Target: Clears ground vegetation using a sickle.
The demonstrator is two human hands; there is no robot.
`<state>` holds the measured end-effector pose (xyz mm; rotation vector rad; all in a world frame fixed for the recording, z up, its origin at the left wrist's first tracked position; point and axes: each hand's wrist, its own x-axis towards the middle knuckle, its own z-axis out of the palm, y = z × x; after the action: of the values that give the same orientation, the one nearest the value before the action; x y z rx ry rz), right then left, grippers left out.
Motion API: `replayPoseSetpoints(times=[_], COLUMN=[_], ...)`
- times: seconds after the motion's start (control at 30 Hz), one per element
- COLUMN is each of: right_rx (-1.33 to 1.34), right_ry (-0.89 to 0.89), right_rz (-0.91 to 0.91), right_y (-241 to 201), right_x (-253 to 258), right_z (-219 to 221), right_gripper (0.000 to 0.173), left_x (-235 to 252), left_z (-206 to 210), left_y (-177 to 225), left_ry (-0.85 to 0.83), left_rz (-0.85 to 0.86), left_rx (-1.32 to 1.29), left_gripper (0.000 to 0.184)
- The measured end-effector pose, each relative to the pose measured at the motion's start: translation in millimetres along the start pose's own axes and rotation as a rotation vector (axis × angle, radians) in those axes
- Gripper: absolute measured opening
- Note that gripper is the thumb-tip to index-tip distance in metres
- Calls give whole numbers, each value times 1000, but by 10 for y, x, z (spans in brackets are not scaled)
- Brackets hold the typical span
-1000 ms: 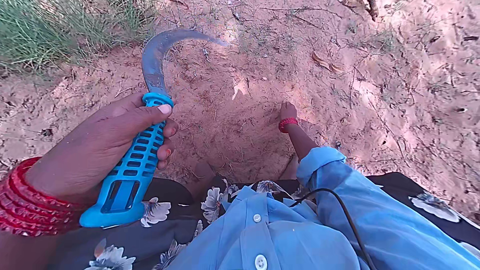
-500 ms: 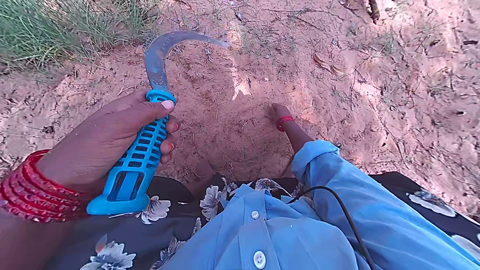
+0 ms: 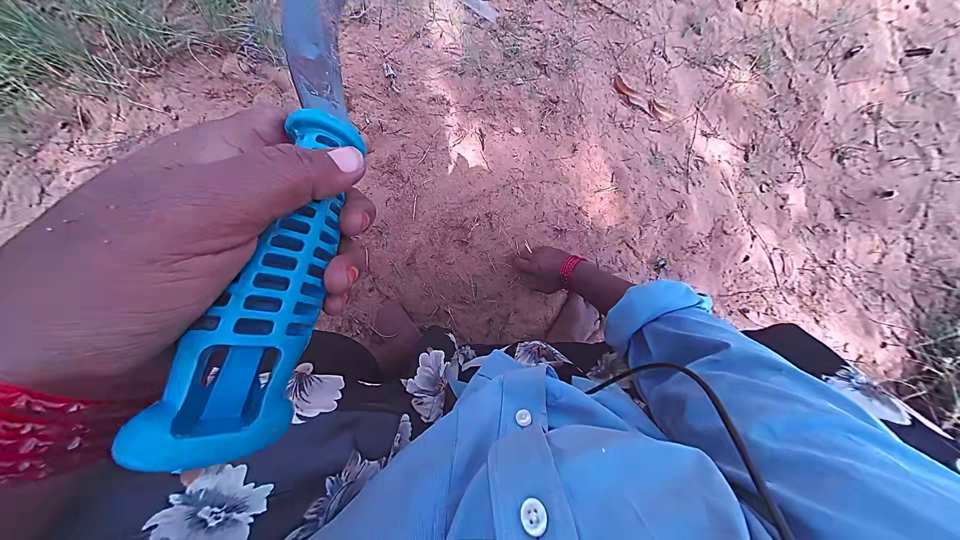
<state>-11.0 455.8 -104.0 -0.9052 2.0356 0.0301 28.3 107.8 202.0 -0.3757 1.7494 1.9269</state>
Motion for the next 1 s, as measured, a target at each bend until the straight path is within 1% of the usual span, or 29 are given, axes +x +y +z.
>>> replayPoseSetpoints(times=[0.03,0.07,0.13,0.2,0.27,0.33,0.4,0.43,0.5,0.53,0.57,0.6,0.63,0.7,0.73,0.77,0.83,0.9,0.93,1.0], right_rx=[-23,-30,-21,15,136,320,451,508,614,636,622,561,464,242,149,98,88,109,109,153], right_ry=[-8,-8,-14,-51,-14,113,242,348,675,833,945,980,912,581,449,371,269,213,205,217], right_rz=[-19,-42,-46,66,200,283,295,284,238,210,169,110,59,39,38,12,-57,-70,-64,-44], right_y=[-17,-40,-127,-247,-347,-441,-499,-499,-474,-454,-420,-367,-310,-235,-223,-213,-221,-289,-319,-360], right_x=[21,41,73,83,105,136,145,136,121,114,99,76,44,-7,14,63,196,339,409,509], right_z=[74,134,190,126,31,-73,-117,-121,-237,-380,-559,-742,-895,-1048,-1020,-930,-679,-415,-299,-178], right_gripper=[67,63,46,43,40,41,33,30,31,33,34,33,31,27,25,25,31,42,43,38], left_x=[-12,-21,-10,15,37,51,52,52,46,39,36,40,47,62,64,65,61,60,61,70], left_z=[42,70,79,62,54,43,28,13,-8,-15,-19,-18,-5,25,47,63,67,53,45,40], left_y=[20,26,28,24,28,42,38,34,33,25,11,8,21,56,69,76,77,67,60,56], left_ry=[13,23,15,6,31,59,67,57,22,-2,-21,-37,-43,-51,-42,-29,-14,-1,2,-3], left_rz=[-10,-16,-44,-67,-68,-61,-56,-53,-46,-36,-20,-11,-9,-17,-19,-17,-20,-44,-56,-62], left_rx=[51,79,75,59,84,110,93,71,10,-17,-38,-43,-30,32,73,105,134,116,97,86], left_gripper=[17,18,18,18,18,18,18,17,18,18,18,18,18,17,17,18,19,19,19,18])
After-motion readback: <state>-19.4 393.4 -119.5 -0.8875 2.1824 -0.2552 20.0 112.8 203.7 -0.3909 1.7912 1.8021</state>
